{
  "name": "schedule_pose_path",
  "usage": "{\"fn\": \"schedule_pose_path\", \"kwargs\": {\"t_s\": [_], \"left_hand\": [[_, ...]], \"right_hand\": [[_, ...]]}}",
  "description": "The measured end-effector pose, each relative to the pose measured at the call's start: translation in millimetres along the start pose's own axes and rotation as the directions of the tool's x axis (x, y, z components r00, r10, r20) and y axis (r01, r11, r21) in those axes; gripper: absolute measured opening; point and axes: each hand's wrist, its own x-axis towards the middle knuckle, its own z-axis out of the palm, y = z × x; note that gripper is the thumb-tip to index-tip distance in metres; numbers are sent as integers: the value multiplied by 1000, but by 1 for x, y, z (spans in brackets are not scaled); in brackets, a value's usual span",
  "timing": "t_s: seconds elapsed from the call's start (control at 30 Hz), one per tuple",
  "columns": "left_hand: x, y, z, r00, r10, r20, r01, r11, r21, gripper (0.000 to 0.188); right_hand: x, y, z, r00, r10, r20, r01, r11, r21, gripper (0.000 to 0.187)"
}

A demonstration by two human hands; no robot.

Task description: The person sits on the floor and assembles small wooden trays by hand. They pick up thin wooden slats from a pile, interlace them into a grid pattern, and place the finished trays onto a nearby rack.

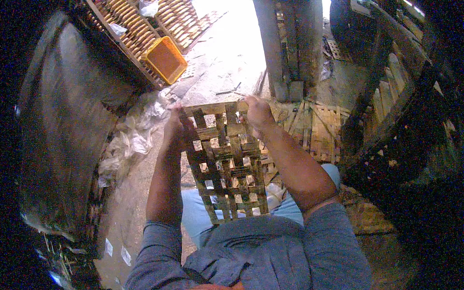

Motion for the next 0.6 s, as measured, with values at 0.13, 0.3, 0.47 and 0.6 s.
{"fn": "schedule_pose_path", "kwargs": {"t_s": [0.13,0.3,0.47,0.6], "left_hand": [[4,-5,1,1000,-2,24,3,999,-38,44],[3,-10,4,1000,0,-1,0,999,-49,43],[27,2,-9,997,35,64,-37,998,40,43],[62,50,-40,982,186,40,-175,964,-202,43]], "right_hand": [[9,0,-7,999,3,-33,-8,988,-152,24],[3,-2,-9,998,45,-40,-49,995,-86,26],[29,12,-44,994,-103,34,105,993,-59,43],[-10,28,-85,913,-63,402,277,820,-500,55]]}}
